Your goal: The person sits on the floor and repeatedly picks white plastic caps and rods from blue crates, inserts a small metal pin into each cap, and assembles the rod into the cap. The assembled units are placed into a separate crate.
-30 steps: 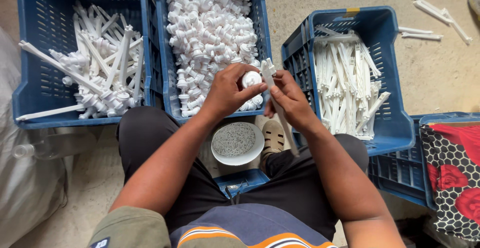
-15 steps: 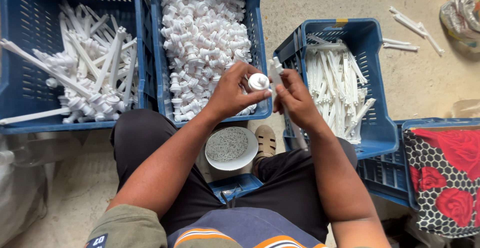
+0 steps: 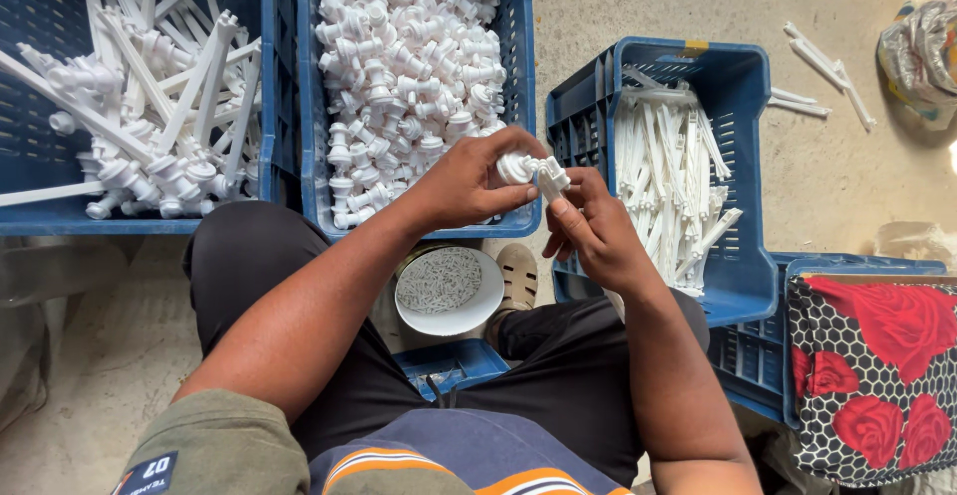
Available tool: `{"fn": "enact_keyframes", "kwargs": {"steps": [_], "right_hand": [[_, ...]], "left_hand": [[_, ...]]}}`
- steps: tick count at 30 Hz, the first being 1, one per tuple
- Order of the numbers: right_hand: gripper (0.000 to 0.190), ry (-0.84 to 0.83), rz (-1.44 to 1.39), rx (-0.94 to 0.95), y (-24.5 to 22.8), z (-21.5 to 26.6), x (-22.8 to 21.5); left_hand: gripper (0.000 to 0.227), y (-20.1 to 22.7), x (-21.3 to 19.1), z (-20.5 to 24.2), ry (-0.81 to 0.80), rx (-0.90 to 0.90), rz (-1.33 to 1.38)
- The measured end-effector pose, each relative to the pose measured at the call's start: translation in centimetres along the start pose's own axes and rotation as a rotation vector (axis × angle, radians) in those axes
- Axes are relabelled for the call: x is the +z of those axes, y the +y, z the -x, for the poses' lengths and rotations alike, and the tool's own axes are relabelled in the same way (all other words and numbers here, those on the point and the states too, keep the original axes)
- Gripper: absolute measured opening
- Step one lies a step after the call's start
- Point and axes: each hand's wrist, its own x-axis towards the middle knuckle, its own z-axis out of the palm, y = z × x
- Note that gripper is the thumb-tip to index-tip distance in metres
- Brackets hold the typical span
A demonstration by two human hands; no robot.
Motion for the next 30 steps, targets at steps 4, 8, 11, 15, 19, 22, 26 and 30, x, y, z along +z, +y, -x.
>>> {"fn": "enact_keyframes", "kwargs": {"steps": [4,8,11,15,19,22,26,30], "right_hand": [[0.034,-0.001,0.056,-0.002,-0.5,0.2,0.3],[0.035,0.041,0.124,0.009,-0.5,0.4,0.7],[0.035,0.031,0.188,-0.013,-0.6,0.4,0.9],[0.035,0.04,0.232,0.016,-0.9,0.7,1.0],[0.035,0.019,0.23,-0.085,-1.0,0.9,1.1],[0.035,0.026,0.312,-0.077,-1.0,0.9,1.1],[0.035,0.022,0.397,-0.195,-0.8,1.1,1.1],[0.033,0.006,0.332,-0.046,-1.1,1.1,1.1]], "left_hand": [[0.034,0.2,-0.1,-0.1,0.0,0.063,0.01],[0.04,0.4,-0.2,0.0,-0.029,0.003,-0.08],[0.041,0.7,-0.1,0.0,-0.013,0.049,-0.103],[0.039,0.9,0.1,0.1,-0.008,0.038,-0.104],[0.035,0.8,0.4,0.2,-0.001,-0.011,-0.144],[0.035,0.8,0.5,0.2,0.001,0.08,-0.121],[0.038,0.9,0.5,0.2,-0.035,0.037,-0.167],[0.039,1.0,0.6,0.4,-0.035,0.065,-0.23]]}}
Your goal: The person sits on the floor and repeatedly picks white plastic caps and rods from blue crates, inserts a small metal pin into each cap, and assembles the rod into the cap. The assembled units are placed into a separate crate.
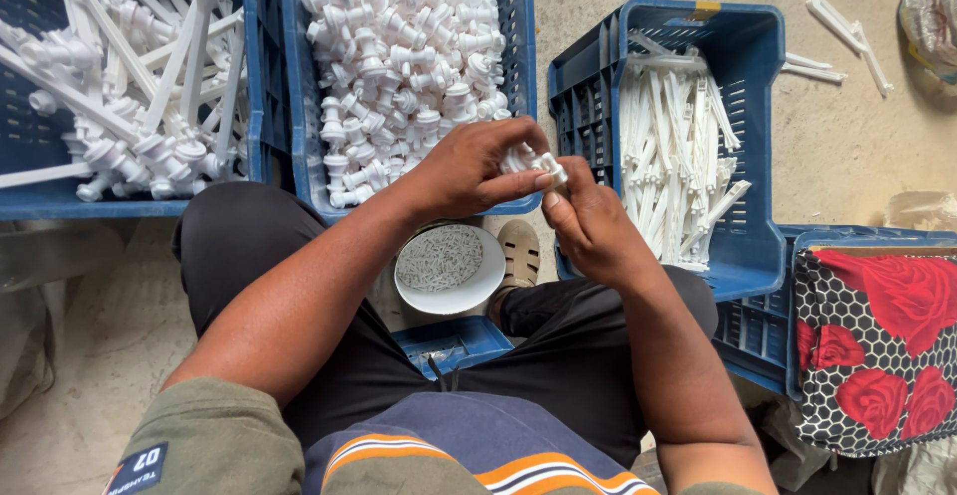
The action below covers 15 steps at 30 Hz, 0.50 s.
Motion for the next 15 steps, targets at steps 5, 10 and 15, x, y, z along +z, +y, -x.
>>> {"fn": "enact_keyframes", "kwargs": {"steps": [5,10,15], "right_hand": [[0.03,-0.016,-0.001,0.032,-0.64,-0.01,-0.03],[0.032,-0.043,-0.054,0.037,-0.95,0.06,0.07],[0.031,-0.095,-0.033,0.018,-1.12,0.09,-0.14]], "left_hand": [[0.039,0.26,0.28,-0.08,0.01,0.072,-0.116],[0.038,0.18,0.02,0.19,0.0,0.118,-0.155],[0.036,0.11,-0.39,0.32,-0.064,0.164,-0.252]]}}
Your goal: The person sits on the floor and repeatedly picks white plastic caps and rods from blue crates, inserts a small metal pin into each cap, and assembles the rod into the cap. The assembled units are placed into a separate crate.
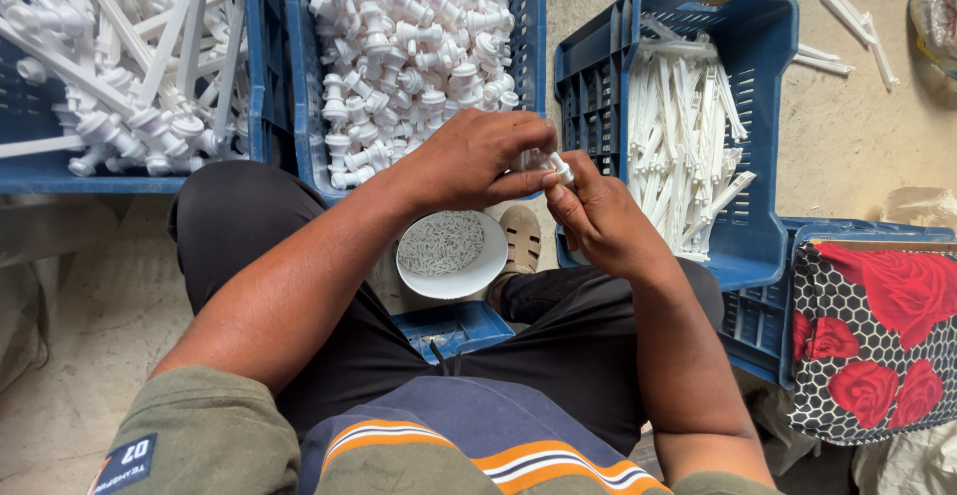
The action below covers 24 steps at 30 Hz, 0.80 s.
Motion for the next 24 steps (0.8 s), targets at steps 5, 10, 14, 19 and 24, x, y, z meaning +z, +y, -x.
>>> {"fn": "enact_keyframes", "kwargs": {"steps": [5,10,14,19,24], "right_hand": [[0.03,-0.027,-0.018,0.027,-0.07,0.17,-0.05],[0.027,0.025,-0.028,-0.003,-0.29,0.19,-0.11],[0.028,0.061,-0.011,-0.008,-0.52,0.01,-0.17],[0.031,0.065,0.001,-0.003,-0.23,-0.21,-0.19],[0.027,0.058,-0.061,-0.017,0.29,-0.03,-0.15]], "left_hand": [[0.037,0.05,0.04,0.2,-0.045,-0.023,-0.01],[0.037,0.12,-0.01,-0.21,0.011,-0.039,0.032],[0.041,0.29,0.13,-0.32,0.049,-0.099,0.132],[0.042,-0.11,0.4,-0.39,0.069,-0.072,0.145],[0.043,-0.15,0.43,-0.53,0.037,-0.086,0.139]]}}
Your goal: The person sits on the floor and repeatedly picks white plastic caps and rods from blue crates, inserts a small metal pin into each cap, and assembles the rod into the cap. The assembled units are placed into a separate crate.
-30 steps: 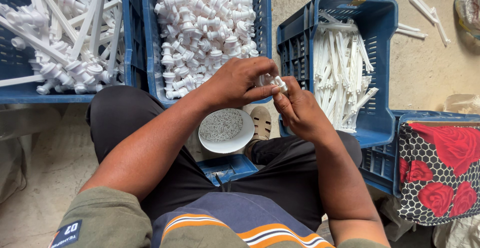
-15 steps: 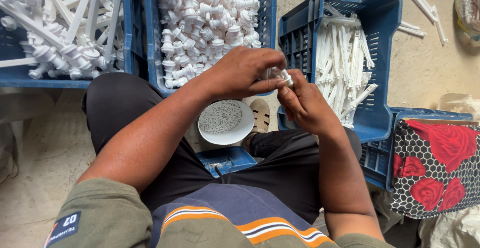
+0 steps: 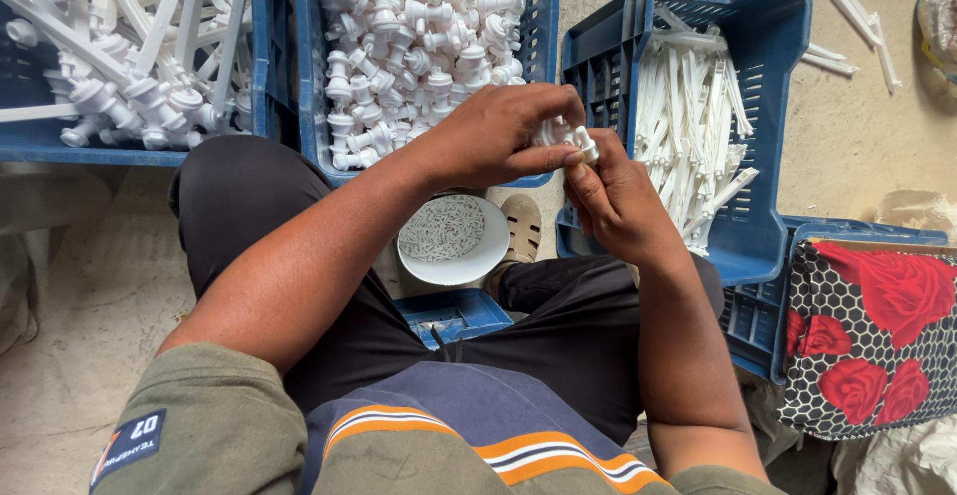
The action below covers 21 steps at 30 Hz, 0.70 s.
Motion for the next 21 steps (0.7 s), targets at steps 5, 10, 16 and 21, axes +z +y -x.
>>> {"fn": "enact_keyframes", "kwargs": {"steps": [5,10,16,21], "right_hand": [[0.028,-0.012,-0.013,0.044,0.33,0.2,-0.03],[0.028,-0.022,-0.011,0.035,0.2,0.27,-0.12],[0.03,-0.018,-0.051,0.064,0.85,0.48,-0.02],[0.028,-0.02,-0.016,0.088,0.12,0.35,-0.37]], "left_hand": [[0.042,0.28,-0.07,0.1,-0.046,-0.047,-0.003],[0.038,0.43,-0.66,0.09,-0.074,-0.001,0.005],[0.035,0.55,-1.02,0.13,-0.104,-0.001,0.058],[0.035,0.39,-1.06,0.07,-0.124,-0.008,0.048]]}}
